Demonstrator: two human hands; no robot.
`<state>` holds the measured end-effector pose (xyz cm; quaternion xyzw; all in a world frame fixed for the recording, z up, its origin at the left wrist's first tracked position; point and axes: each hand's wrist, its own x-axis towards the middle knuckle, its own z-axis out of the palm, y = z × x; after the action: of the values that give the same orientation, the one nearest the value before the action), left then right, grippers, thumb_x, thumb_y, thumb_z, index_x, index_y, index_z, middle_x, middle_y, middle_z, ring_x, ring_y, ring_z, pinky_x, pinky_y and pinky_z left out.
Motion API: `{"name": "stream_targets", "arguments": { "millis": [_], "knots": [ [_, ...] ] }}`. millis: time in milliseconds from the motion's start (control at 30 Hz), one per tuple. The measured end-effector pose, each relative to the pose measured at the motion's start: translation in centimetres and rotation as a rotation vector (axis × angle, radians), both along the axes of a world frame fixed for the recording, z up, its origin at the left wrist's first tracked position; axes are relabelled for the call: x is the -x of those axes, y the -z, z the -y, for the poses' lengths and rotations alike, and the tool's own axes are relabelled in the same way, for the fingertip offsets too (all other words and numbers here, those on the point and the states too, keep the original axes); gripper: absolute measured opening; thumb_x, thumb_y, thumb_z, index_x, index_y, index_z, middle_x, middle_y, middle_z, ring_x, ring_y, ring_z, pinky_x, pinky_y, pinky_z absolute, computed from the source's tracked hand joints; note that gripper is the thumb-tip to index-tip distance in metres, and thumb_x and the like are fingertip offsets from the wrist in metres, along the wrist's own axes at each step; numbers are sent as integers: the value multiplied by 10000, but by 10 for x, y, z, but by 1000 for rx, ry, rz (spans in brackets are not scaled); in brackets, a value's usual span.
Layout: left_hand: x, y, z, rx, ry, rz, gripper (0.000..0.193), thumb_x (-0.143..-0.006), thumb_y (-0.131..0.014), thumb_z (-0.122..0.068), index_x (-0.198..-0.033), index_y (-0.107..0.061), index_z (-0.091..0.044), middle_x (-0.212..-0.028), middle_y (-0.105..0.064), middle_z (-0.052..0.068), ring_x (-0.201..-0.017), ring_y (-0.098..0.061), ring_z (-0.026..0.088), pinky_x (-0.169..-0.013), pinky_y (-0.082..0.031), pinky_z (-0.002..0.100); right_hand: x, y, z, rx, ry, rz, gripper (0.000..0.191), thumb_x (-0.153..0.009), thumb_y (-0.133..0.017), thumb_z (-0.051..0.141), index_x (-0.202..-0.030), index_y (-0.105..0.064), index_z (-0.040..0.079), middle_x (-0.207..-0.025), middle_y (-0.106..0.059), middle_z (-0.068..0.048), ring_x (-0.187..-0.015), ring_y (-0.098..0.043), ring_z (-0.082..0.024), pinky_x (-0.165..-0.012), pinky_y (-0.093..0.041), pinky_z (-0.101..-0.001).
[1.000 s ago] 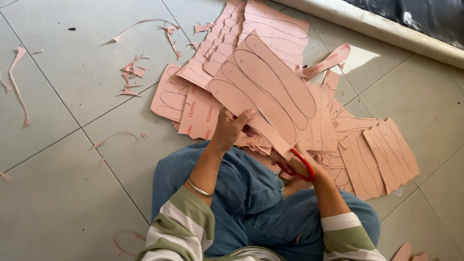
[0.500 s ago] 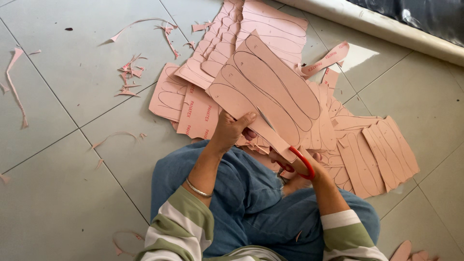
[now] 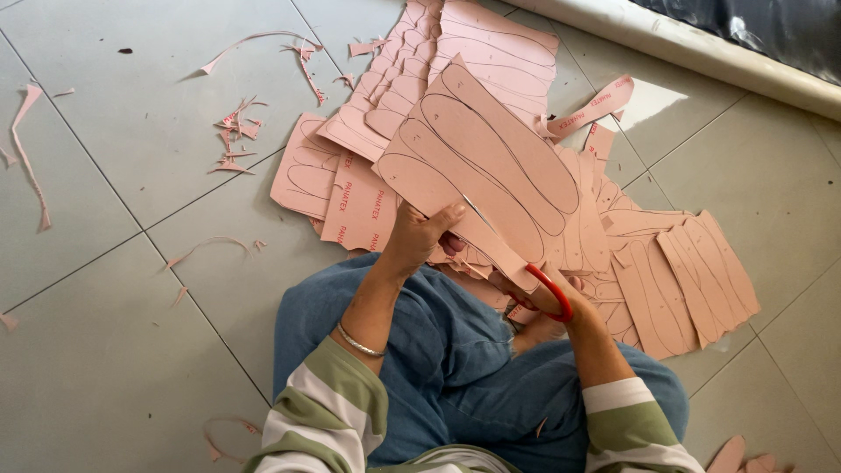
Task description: The person sits on the floor cutting pink pattern sheets printed with insole outlines, using red-handled scissors to cut along the drawn lines one piece at a time, setting finished cut pieces aside and trimming scraps away from the pile.
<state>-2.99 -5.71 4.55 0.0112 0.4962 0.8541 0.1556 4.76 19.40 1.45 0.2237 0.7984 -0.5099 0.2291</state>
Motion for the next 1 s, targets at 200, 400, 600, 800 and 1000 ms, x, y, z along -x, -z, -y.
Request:
{"name": "stream_targets", "arguments": {
  "millis": [200, 400, 600, 800, 1000],
  "knots": [
    [-1, 9, -1, -28, -3, 3, 148, -969, -693, -116, -994, -666, 27, -777, -689, 83, -558, -670, 128, -457, -549, 246, 9, -8, 2, 54, 7, 174, 518, -911, -576, 459, -1142, -607, -4, -926, -637, -99, -829, -594, -180, -700, -490, -281],
    [3, 8, 2, 50, -195, 76, 207, -932, -704, -101, -1069, -700, 53, -972, -719, 78, -849, -666, 146, -697, -560, 293, 5, -25, 9, 136, -276, 11, 424, -872, -671, 387, -799, -704, -29, -530, -531, -37, -487, -453, -155, -473, -357, -290],
    [3, 6, 3, 31, -113, -1, 267, -928, -715, -113, -1144, -640, 25, -1022, -715, 78, -913, -698, 136, -809, -595, 283, -3, -3, -4, -61, -288, 141, 449, -861, -701, 411, -819, -709, -36, -585, -560, -41, -556, -492, -151, -522, -384, -290],
    [1, 3, -3, 67, -61, -94, 240, -949, -720, -106, -1131, -645, 31, -998, -693, 78, -856, -665, 135, -707, -581, 270, -8, 10, -9, -110, -312, 171, 466, -857, -701, 441, -857, -714, -25, -641, -588, -52, -614, -519, -164, -567, -401, -297],
    [-1, 3, 0, 2, -46, 16, 310, -910, -718, -98, -1168, -586, 13, -953, -678, 84, -751, -658, 151, -562, -563, 283, -6, 6, -7, -135, -322, 183, 486, -852, -702, 470, -895, -718, -13, -696, -616, -64, -671, -545, -178, -612, -418, -304]
  ]
}}
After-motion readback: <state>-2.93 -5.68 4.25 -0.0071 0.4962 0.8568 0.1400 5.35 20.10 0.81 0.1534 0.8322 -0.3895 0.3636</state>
